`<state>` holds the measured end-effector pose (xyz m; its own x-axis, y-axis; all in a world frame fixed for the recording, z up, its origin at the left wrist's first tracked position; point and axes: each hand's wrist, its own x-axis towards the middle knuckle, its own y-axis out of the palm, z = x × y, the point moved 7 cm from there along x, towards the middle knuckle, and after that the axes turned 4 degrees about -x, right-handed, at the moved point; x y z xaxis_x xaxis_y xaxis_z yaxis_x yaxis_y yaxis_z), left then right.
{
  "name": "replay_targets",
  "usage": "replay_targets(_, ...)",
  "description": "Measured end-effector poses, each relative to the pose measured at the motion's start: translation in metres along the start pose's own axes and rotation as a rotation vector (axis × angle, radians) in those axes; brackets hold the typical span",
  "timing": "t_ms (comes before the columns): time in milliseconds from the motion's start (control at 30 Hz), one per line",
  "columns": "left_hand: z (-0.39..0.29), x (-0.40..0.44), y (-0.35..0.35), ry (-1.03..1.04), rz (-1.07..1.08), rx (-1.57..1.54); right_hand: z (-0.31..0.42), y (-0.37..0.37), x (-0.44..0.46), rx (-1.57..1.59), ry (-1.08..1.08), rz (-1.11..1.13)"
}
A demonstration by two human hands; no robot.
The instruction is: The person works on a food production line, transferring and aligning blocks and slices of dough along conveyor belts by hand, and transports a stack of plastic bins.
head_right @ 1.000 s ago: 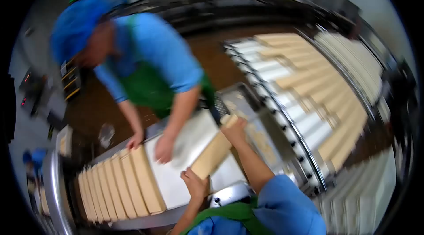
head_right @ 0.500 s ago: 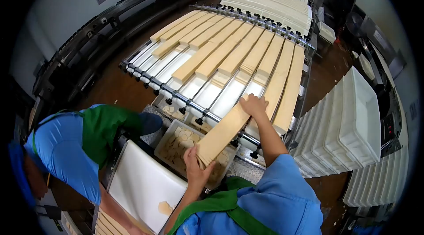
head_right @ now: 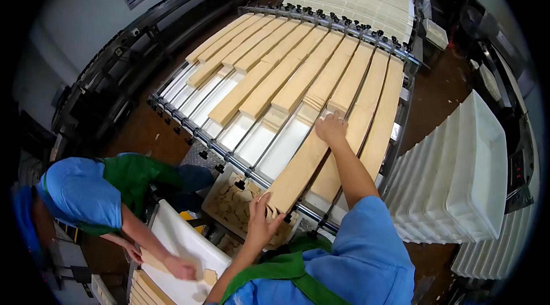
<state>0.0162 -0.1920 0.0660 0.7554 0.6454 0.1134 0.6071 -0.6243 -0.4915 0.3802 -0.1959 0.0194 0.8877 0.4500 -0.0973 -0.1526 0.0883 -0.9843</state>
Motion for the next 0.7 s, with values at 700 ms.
replay_targets(700, 0.034, 0.021, 0.036, -0.014, -0.122, -0.119, 0.007, 0.032, -0.018, -0.036, -0.265, -0.232)
